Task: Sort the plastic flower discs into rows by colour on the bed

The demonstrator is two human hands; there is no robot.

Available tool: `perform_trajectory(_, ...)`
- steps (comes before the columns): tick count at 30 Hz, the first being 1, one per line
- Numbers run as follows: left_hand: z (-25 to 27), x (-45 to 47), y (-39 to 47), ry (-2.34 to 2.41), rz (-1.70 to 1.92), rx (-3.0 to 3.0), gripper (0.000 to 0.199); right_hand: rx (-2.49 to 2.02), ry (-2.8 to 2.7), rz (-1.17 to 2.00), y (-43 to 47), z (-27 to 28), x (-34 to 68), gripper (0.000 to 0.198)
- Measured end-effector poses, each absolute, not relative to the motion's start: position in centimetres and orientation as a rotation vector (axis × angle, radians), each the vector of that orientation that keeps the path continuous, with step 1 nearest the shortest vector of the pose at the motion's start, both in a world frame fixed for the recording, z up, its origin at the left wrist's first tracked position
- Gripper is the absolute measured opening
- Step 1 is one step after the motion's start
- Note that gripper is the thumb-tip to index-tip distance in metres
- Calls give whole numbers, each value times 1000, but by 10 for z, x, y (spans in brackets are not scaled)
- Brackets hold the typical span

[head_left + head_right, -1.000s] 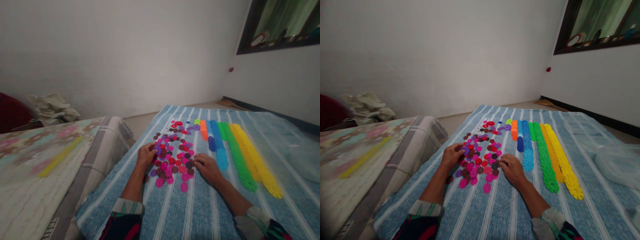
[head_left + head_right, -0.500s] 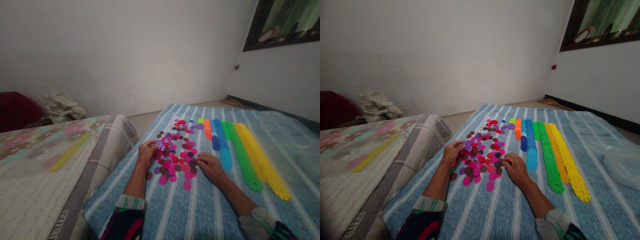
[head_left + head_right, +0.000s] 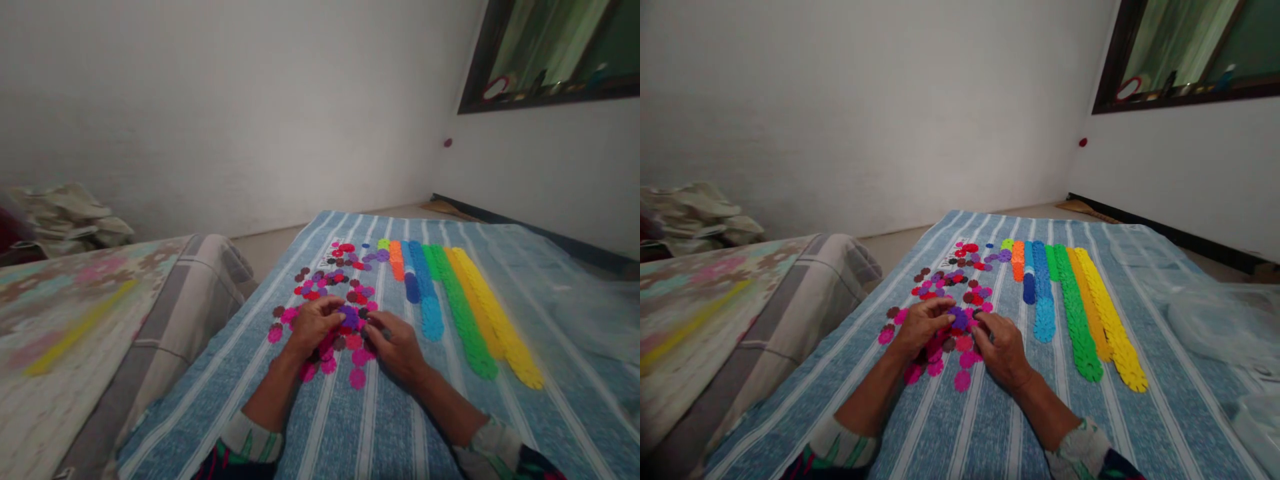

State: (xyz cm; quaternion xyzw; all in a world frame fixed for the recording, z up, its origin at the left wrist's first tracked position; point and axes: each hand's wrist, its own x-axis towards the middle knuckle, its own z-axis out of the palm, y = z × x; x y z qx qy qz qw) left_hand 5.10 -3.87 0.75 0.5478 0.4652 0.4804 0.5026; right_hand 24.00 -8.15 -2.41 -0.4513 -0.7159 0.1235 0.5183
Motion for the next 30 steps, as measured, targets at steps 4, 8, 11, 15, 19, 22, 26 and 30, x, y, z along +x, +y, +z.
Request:
perform_trajectory(4,7,59,-44,1094,1086,1361,30,-1120,-1661,436,-84,-24,236,23)
perform_trajectory(8,6,62,-46,1074,1113,1379,30,-1117,-1597,592,-86,-20,233,21)
perform_trajectory(11,5,64,-49,1065,1121,1408,29,-1119,-1515,772,-87,-17,233,23)
perform_trajectory(15,5,68,-52,1020,1093,1411,28,-1126,-1408,965,-86,-18,234,25)
perform_trajectory(19,6,70,-54,1009,1115,1448,28,-1099,-1365,1082,-85,-19,236,22)
perform_trajectory(22,6,71,-55,1027,1123,1493,28,-1080,-1319,1159,-85,-18,235,21)
perform_trajectory(26,5,68,-53,1069,1110,1535,28,-1107,-1351,1133,-85,-11,237,18)
perform_trajectory(30,5,57,-45,1291,1184,1595,23,-1186,-1478,920,-71,2,253,19)
